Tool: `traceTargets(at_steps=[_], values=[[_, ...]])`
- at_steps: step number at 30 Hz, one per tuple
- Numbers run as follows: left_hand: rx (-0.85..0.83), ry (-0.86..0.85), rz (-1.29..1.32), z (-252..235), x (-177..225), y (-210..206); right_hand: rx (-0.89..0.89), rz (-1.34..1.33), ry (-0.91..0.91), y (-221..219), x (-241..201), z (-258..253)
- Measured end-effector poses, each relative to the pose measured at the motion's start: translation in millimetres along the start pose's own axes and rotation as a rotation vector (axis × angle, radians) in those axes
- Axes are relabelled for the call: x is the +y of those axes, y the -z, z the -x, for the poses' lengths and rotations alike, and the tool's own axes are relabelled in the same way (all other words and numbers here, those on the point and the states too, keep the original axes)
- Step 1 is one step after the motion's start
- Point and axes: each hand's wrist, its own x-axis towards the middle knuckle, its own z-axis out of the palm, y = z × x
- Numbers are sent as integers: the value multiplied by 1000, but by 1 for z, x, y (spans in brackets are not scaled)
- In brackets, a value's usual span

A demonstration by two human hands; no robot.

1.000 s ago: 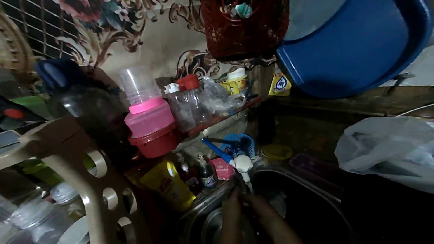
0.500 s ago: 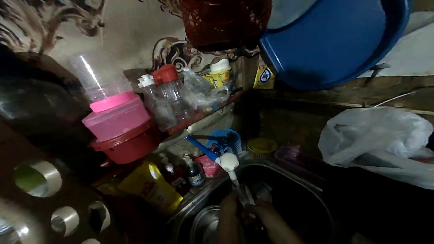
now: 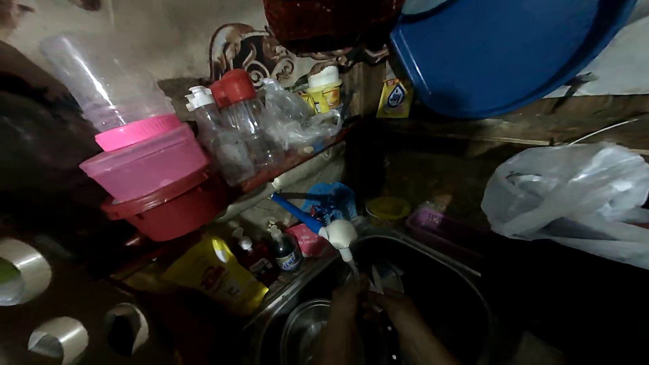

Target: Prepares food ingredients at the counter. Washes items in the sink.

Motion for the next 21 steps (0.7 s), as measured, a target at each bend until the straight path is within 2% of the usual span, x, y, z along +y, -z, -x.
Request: traceTargets(at_steps=[3, 8, 14, 18, 21], values=[[49, 6, 18, -1, 0, 3, -2, 22, 8, -9, -5, 0], [260, -39, -112, 4, 11, 5, -51, 76, -10, -14, 0, 11], [301, -141, -155, -1, 13, 4, -63, 71, -19, -12, 2, 20], [360, -207, -301, 2, 19, 0, -47, 20, -24, -11, 0, 21], [347, -200, -311, 7, 18, -5, -11, -10, -15, -11, -3, 18]])
